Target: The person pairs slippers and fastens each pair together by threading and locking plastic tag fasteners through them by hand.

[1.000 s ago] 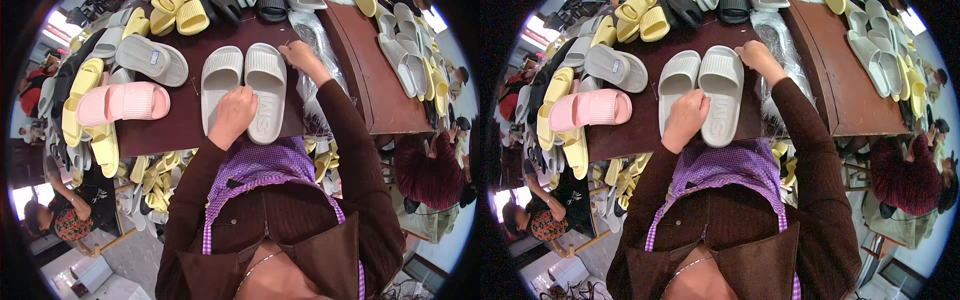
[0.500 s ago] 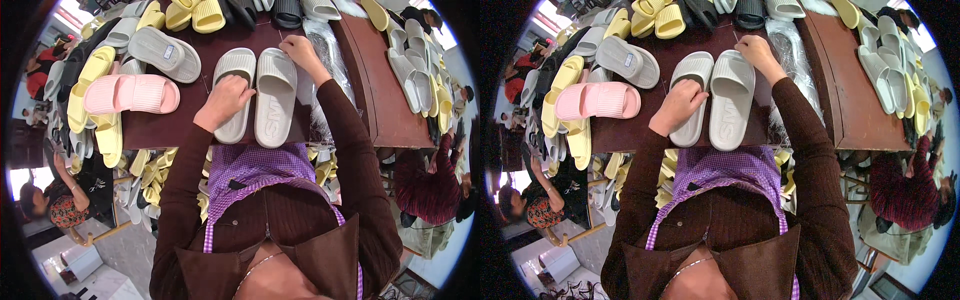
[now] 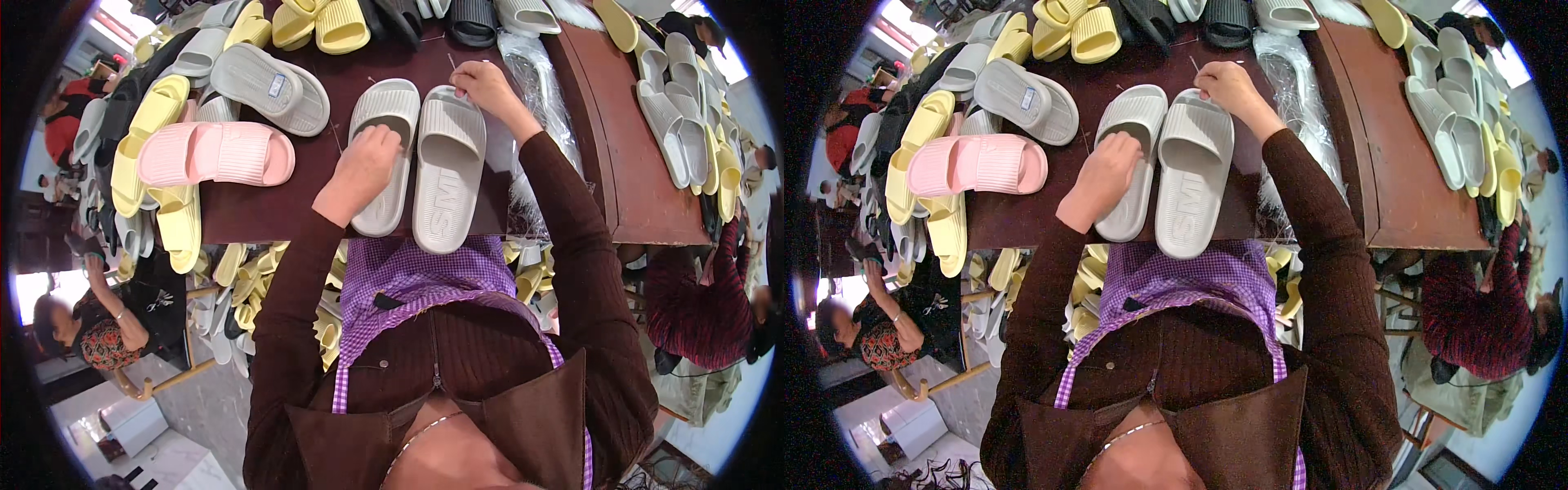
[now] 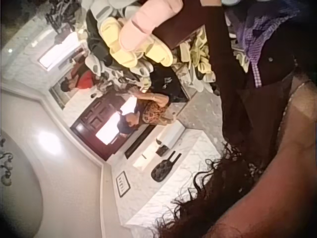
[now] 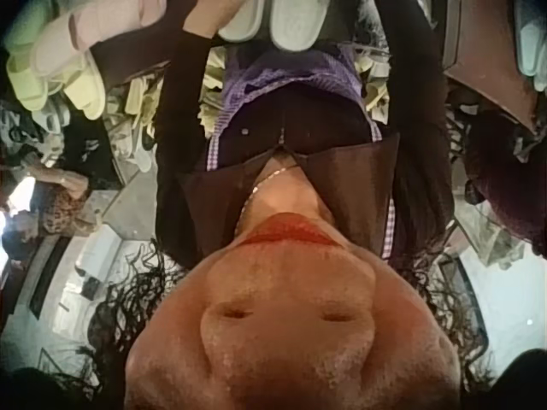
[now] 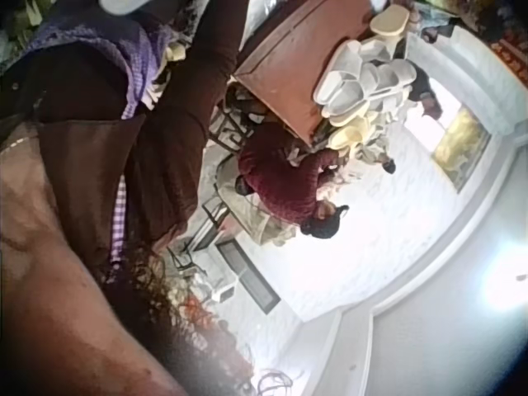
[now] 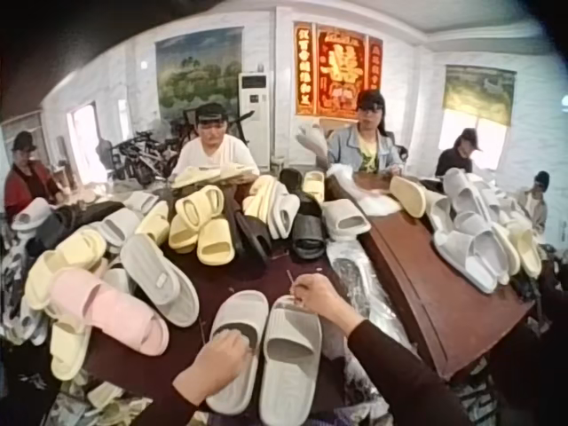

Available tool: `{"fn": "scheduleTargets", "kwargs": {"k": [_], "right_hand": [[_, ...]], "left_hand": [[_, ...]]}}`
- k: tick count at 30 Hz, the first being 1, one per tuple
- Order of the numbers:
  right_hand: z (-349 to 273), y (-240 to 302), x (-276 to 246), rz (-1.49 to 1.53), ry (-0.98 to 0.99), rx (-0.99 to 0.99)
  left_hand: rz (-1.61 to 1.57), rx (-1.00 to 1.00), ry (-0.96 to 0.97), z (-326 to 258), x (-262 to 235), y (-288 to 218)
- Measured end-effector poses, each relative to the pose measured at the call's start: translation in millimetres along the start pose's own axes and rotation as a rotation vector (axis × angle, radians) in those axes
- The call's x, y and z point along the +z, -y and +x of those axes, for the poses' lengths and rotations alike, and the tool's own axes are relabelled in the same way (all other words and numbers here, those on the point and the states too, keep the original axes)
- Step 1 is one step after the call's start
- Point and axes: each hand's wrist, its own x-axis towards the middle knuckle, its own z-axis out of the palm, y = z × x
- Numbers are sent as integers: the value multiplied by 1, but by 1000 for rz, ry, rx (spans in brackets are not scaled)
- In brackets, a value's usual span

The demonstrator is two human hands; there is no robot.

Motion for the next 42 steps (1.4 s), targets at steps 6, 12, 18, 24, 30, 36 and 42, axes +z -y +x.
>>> {"fn": "scheduleTargets", "kwargs": {"k": [6, 12, 18, 24, 30, 36, 42], "right_hand": [[6, 7, 11, 62, -5, 35], [32, 24, 28, 149, 96, -118], [48, 40, 49, 196, 287, 80], [47, 30, 53, 464, 179, 66], [44, 29, 48, 417, 206, 142], [50, 39, 59, 281, 299, 169], [47, 32, 65, 432, 162, 62]], "left_hand": [[-38, -47, -10, 6, 16, 10], [-36, -77, 12, 6, 21, 16], [-53, -66, -34, 6, 26, 18], [-142, -46, -76, 3, 25, 17], [-145, -74, -64, 7, 25, 15], [-146, -71, -85, 7, 28, 16], [-169, -34, -109, 8, 25, 15]]}}
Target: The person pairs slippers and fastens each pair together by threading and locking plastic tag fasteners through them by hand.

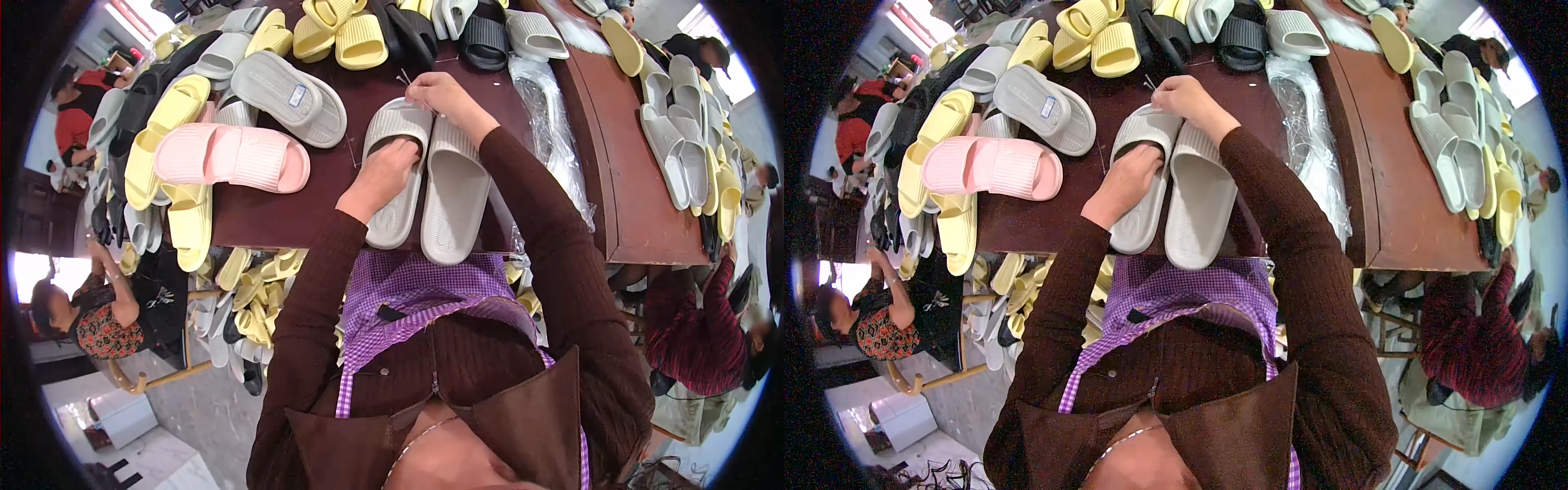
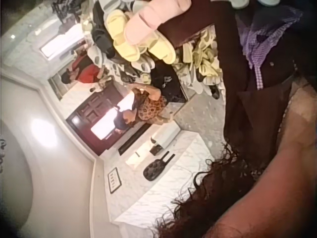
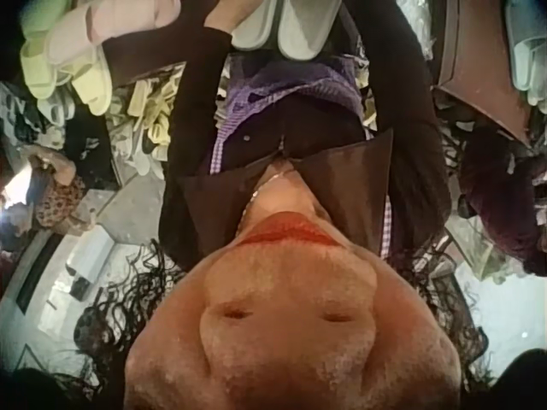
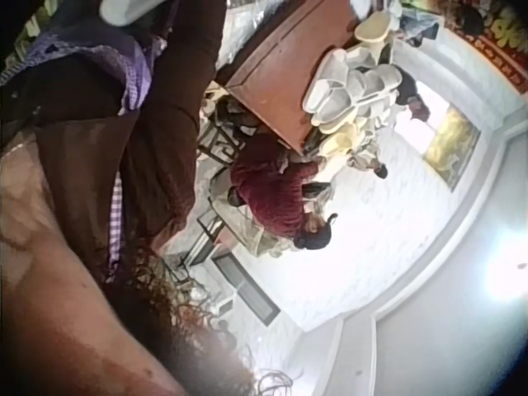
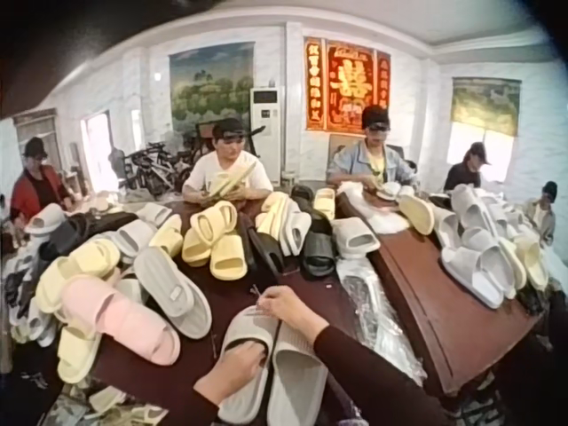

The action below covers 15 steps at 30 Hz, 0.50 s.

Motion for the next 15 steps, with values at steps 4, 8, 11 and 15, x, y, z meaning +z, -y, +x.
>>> {"fn": "scheduleTargets", "kwargs": {"k": [4, 8, 11, 15], "right_hand": [[-11, 4, -5, 119, -67, -36], [-28, 10, -7, 157, -107, -112], [-41, 12, -5, 103, -109, -197], [-49, 17, 2, 88, -125, -276]], "left_hand": [[-10, 15, -75, 1, -8, -11], [-245, -131, -327, 6, -18, -33], [-289, -392, -414, 37, -32, -30], [-271, -389, -452, 64, -29, 11]]}}
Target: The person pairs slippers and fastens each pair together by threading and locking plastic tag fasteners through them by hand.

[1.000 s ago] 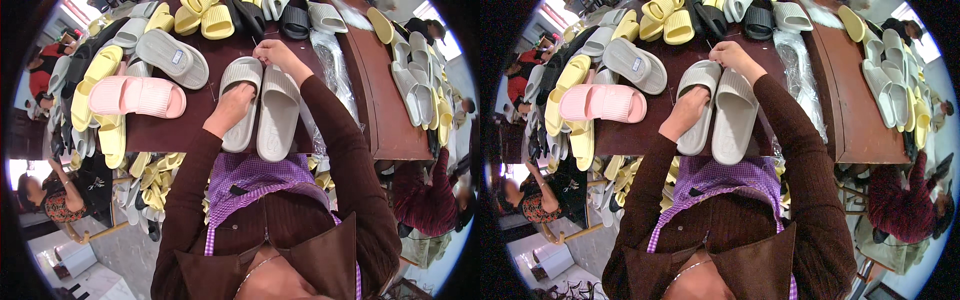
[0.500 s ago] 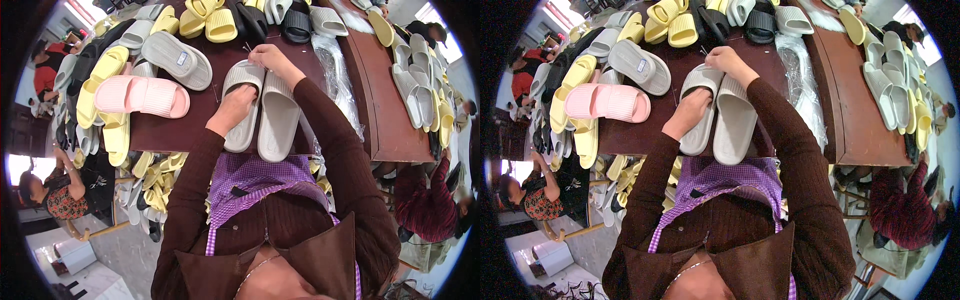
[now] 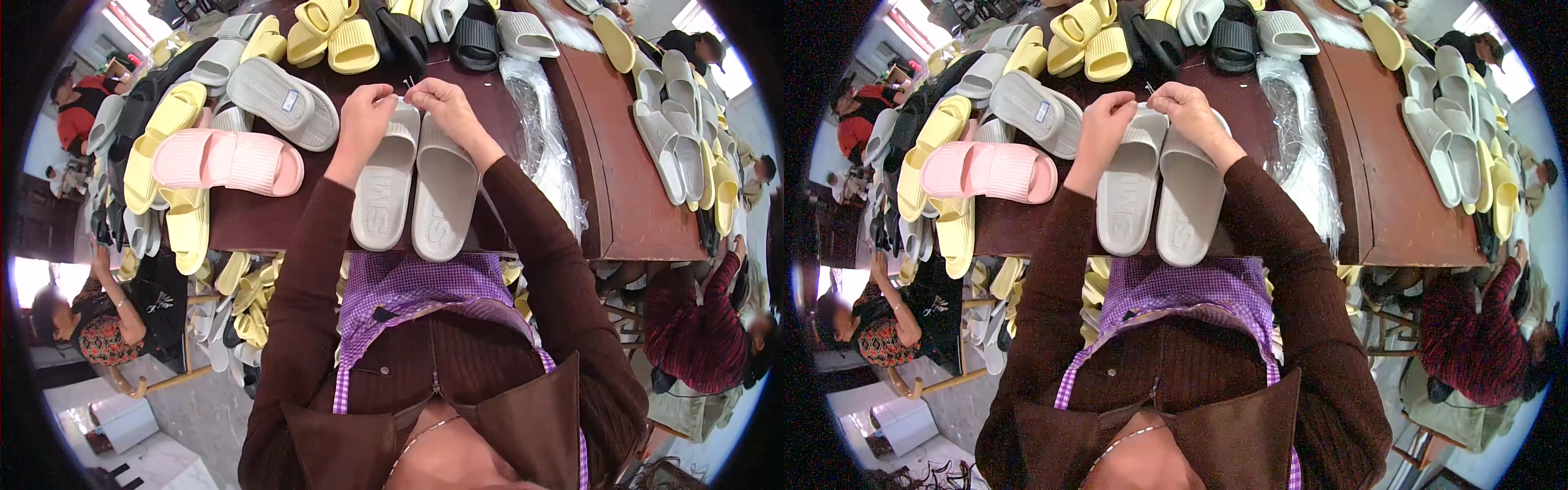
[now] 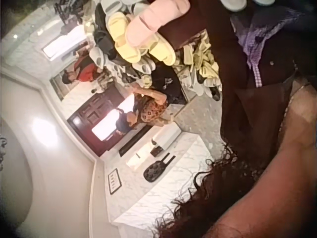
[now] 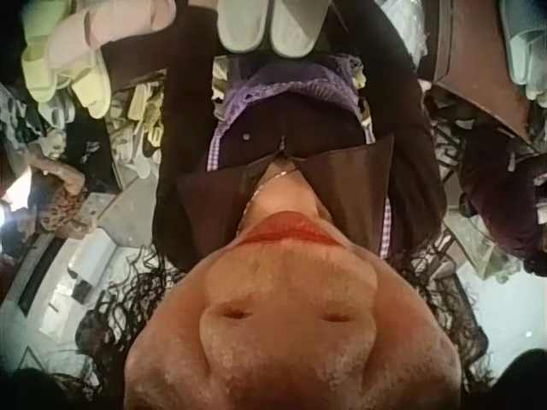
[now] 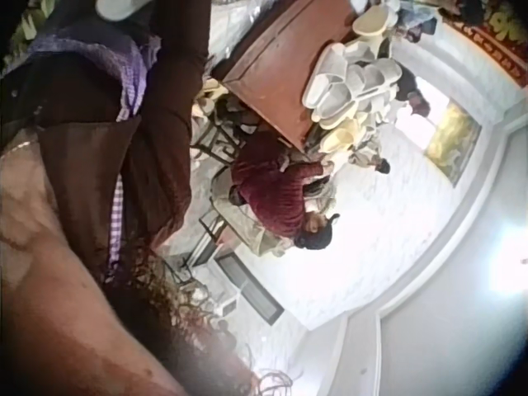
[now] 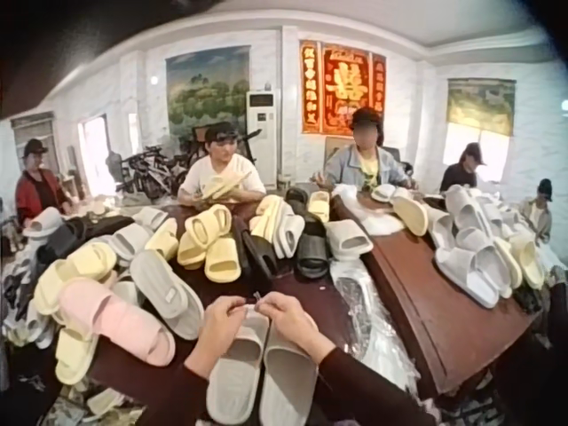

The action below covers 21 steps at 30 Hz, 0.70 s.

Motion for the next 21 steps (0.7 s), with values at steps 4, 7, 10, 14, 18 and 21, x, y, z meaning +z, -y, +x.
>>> {"fn": "scheduleTargets", "kwargs": {"k": [4, 7, 10, 14, 18, 21], "right_hand": [[-4, -3, -4, -21, -17, -16], [-9, -4, -8, -43, -29, 30], [-13, -4, -6, -30, -58, 37], [-15, -3, -6, 21, -122, 67], [-19, 8, -5, 69, -147, 78], [-21, 6, 2, 94, -151, 70]], "left_hand": [[-342, -346, 258, 15, 15, 5], [-672, -605, 311, 17, 23, 9], [-759, -644, 314, 16, 26, 16], [-903, -661, 306, 14, 24, 13], [-990, -678, 317, 12, 21, 15], [-998, -692, 325, 10, 18, 19]]}}
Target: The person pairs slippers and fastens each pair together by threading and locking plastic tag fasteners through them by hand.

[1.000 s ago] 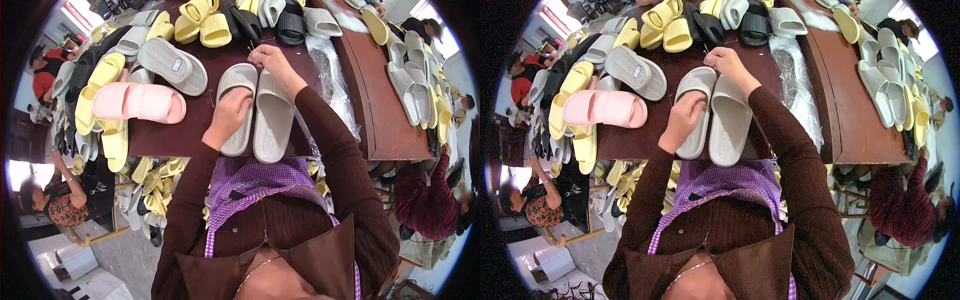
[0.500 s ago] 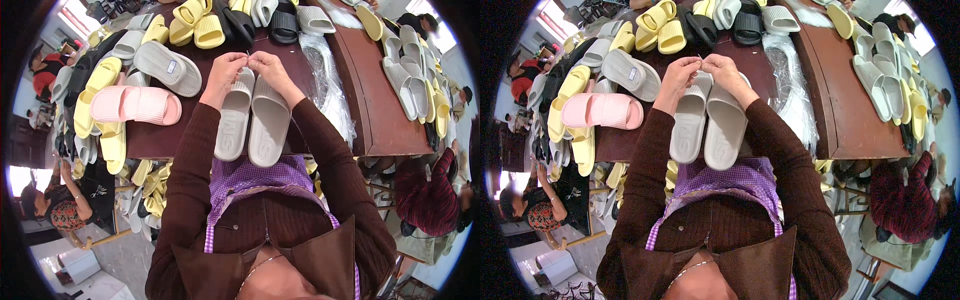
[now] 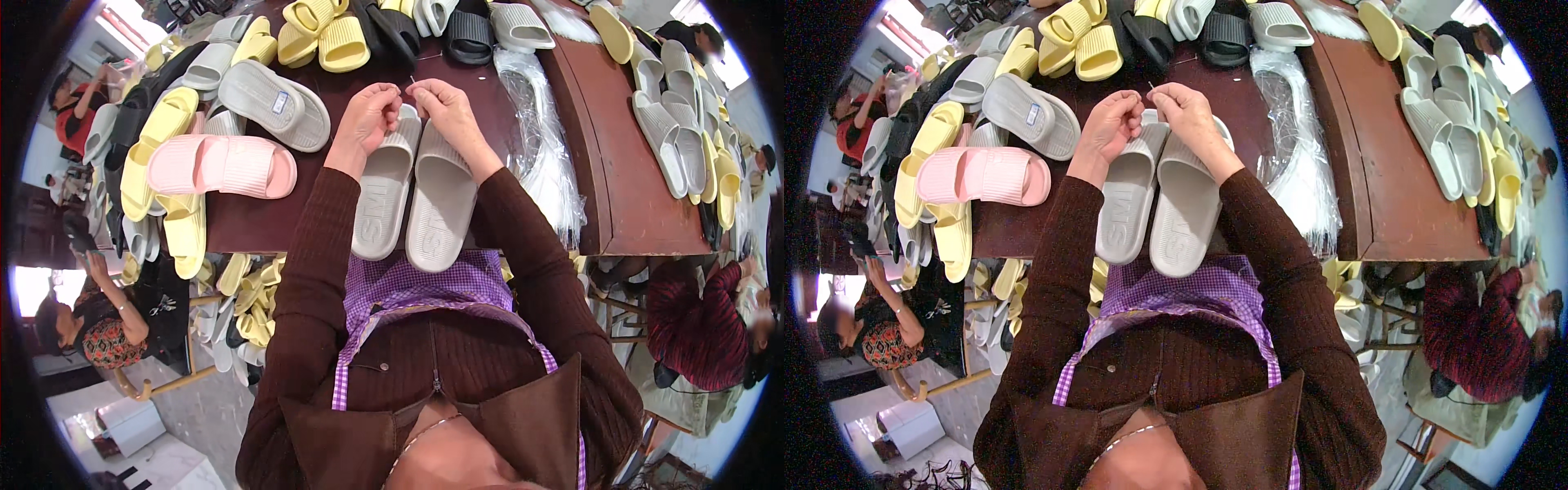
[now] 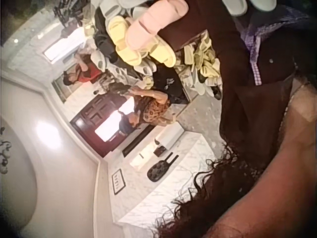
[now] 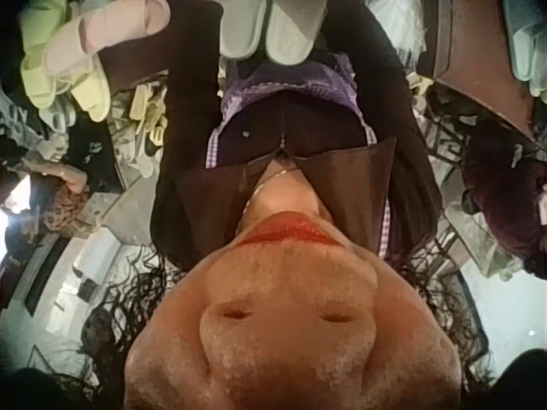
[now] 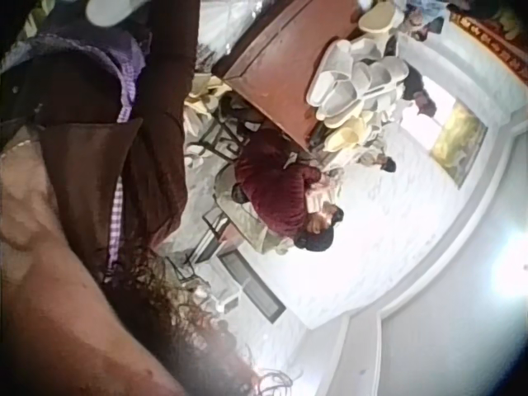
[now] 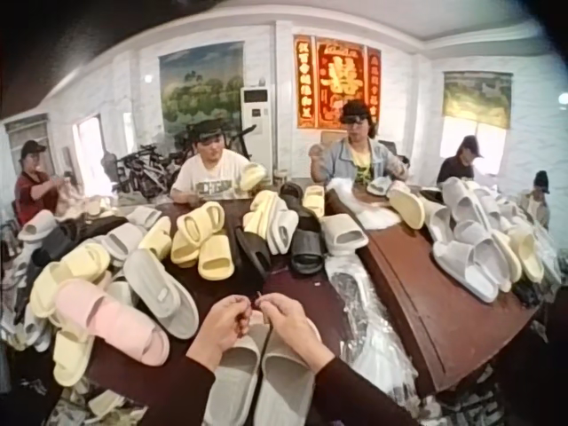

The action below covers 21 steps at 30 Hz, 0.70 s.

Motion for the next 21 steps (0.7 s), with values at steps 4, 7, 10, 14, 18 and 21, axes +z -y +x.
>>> {"fn": "scheduleTargets", "kwargs": {"k": [4, 7, 10, 14, 18, 21], "right_hand": [[-2, -7, 5, -49, -42, -44], [-3, -9, 7, -193, -76, -99], [-4, -8, 6, -276, -117, -68], [-6, -6, 5, -269, -116, -67], [-7, -7, 5, -261, -119, -67], [-5, -11, 6, -256, -120, -106]], "left_hand": [[33, -12, 5, 1, 3, 0], [55, -7, 1, 0, 5, 1], [80, 27, -32, -2, 7, 3], [99, 45, -33, -3, 9, 4], [113, 52, -44, -3, 9, 5], [147, 55, -28, -2, 7, 5]]}}
